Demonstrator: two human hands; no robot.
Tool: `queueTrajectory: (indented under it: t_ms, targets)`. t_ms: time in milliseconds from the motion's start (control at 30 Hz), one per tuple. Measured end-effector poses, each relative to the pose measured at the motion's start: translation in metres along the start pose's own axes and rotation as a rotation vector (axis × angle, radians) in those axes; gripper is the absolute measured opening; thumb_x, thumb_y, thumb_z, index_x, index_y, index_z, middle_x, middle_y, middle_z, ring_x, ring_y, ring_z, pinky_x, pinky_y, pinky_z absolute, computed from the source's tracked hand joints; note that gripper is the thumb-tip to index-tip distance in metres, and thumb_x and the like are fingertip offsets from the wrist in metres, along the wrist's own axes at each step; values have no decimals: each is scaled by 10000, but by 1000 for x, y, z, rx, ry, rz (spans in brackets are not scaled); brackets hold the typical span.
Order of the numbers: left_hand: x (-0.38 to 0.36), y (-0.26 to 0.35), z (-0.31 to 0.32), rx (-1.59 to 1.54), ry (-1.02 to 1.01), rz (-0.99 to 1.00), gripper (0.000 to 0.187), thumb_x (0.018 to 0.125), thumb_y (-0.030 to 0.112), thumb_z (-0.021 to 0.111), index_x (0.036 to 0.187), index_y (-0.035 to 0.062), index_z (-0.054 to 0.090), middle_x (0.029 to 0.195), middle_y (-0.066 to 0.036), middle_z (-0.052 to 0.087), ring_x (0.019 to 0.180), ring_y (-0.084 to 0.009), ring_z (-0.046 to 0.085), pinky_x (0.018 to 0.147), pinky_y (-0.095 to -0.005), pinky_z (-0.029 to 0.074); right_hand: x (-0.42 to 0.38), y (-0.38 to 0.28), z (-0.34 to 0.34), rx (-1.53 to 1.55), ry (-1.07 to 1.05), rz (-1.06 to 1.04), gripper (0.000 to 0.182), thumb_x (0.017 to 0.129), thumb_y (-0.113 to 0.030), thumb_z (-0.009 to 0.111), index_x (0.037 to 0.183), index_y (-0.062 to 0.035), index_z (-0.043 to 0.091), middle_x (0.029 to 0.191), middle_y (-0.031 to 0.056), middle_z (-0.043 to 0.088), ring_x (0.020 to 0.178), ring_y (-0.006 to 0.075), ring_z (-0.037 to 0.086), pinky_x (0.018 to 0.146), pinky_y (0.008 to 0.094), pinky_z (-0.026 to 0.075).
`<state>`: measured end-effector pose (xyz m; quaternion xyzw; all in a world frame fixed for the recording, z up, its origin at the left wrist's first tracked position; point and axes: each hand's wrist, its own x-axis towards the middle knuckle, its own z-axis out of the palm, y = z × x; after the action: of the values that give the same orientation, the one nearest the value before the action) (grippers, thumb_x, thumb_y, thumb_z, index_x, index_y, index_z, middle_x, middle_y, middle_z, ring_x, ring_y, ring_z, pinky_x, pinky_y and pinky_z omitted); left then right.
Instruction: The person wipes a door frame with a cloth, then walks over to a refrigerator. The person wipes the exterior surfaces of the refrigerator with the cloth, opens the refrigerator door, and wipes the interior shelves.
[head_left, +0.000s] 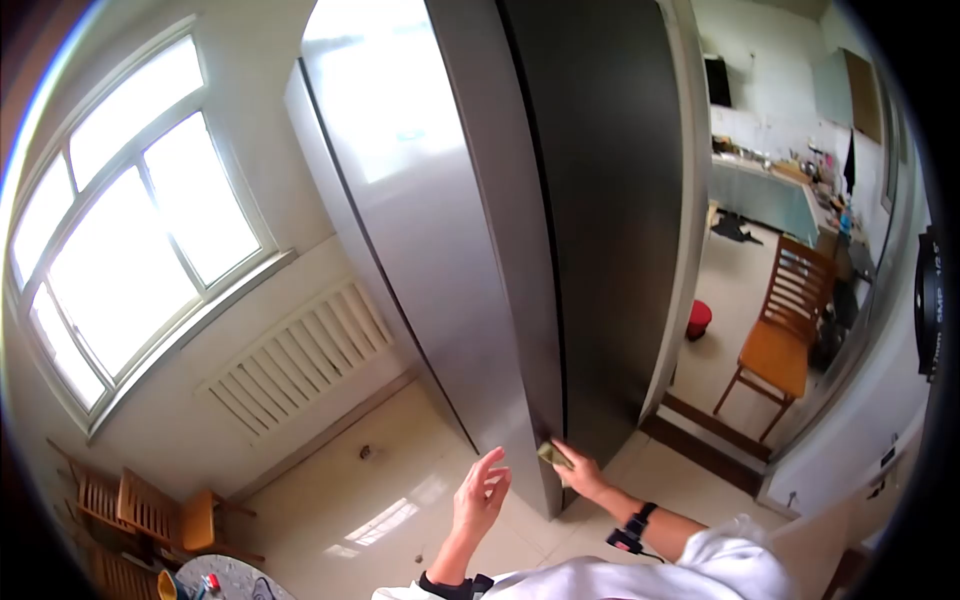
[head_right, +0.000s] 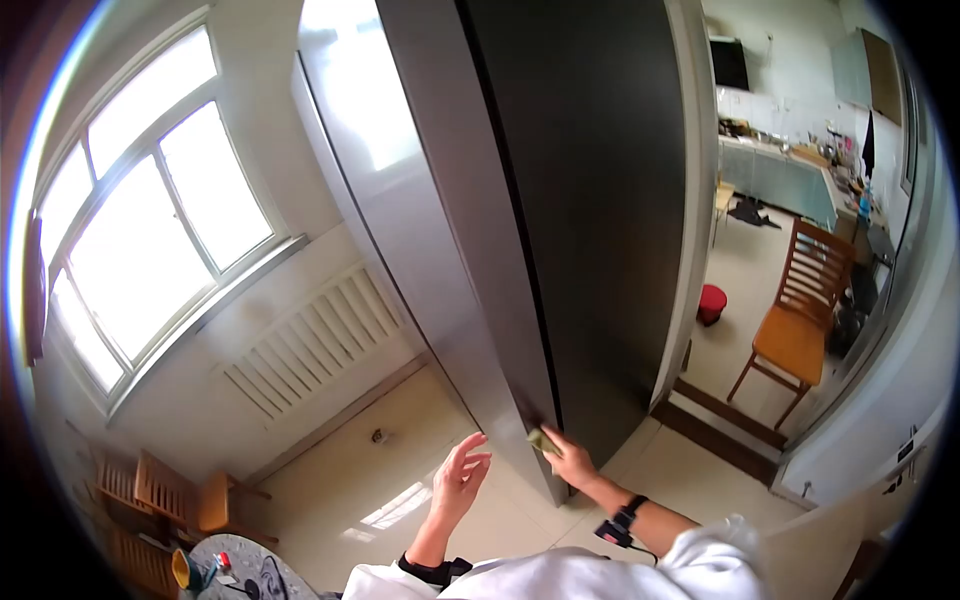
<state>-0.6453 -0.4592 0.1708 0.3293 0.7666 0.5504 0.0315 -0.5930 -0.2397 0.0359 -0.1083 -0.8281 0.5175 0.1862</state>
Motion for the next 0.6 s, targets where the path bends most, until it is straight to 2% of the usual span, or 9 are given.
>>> queueTrajectory:
  t_ms: [67, 167, 233, 300, 367, 433, 500, 567, 600]
  targets:
    - [5, 5, 2, 7, 21, 37, 434, 869, 91, 641, 1280, 106, 504, 1206, -69, 594, 979, -147, 644, 704, -246, 538, -15, 51, -12, 527, 44, 396, 505, 870, -268, 652, 1306, -75, 490, 1188, 58, 589, 1080, 170, 556, 907, 303, 445]
    - [6, 17, 7, -105, 11, 74, 522, 851, 111, 661, 1328, 86, 451, 1270, -98, 555, 1110, -205, 586, 846, -305, 507, -19, -39, -72, 803, 342, 337, 458, 900, -304, 619, 1258, -58, 474, 1151, 39, 559, 1057, 142, 536, 909, 298, 430]
    - [21, 44, 5, 26, 161, 355, 580, 842, 106, 662, 1360, 55, 408, 1331, -136, 499, 1230, -269, 489, 992, -366, 413, -8, -73, -100, 1049, 302, 29, 419, 943, -318, 553, 1248, -58, 432, 1142, 37, 521, 1045, 123, 506, 913, 295, 414]
    - [38, 67, 4, 41, 162, 447, 637, 833, 113, 668, 1388, 36, 366, 1374, -167, 447, 1277, -316, 428, 1049, -391, 346, -5, -127, -119, 1013, 324, -222, 442, 969, -324, 491, 1322, -75, 396, 1247, 57, 485, 1166, 159, 462, 989, 323, 376]
    - [50, 95, 7, 68, 80, 580, 655, 907, 189, 600, 1449, 55, 257, 1454, -126, 371, 1352, -245, 338, 1082, -387, 284, -2, -164, -121, 819, 443, -393, 444, 996, -353, 413, 1321, -52, 379, 1228, 46, 484, 1084, 124, 479, 938, 286, 395]
    - [58, 113, 28, -324, -134, 544, 696, 922, 318, 572, 1461, 37, 233, 1474, -136, 336, 1377, -259, 298, 1096, -370, 261, -11, -211, -116, 550, 422, -588, 583, 1004, -404, 335, 1440, -27, 245, 1441, 82, 343, 1198, 154, 434, 1023, 295, 331]
    - [56, 118, 53, -588, -279, 462, 722, 955, 398, 482, 1481, 32, 149, 1490, -130, 290, 1403, -224, 214, 1118, -343, 183, -15, -238, -100, 463, 244, -769, 606, 1004, -443, 272, 1442, -24, 257, 1491, 95, 284, 1323, 204, 338, 1091, 344, 255]
    - [50, 112, 72, -818, -138, 342, 647, 971, 324, 478, 1476, 56, 175, 1445, -116, 343, 1366, -217, 283, 1100, -325, 231, -15, -229, -82, 190, 323, -687, 623, 1004, -462, 215, 1426, -12, 303, 1512, 111, 256, 1410, 238, 201, 1138, 375, 145]
    - [50, 110, 72, -970, -60, 198, 581, 976, 281, 476, 1455, 68, 227, 1402, -101, 385, 1321, -206, 340, 1076, -321, 276, -12, -226, -84, 279, 201, -627, 639, 1003, -476, 196, 1392, 2, 364, 1522, 124, 234, 1440, 246, 96, 1150, 377, 81]
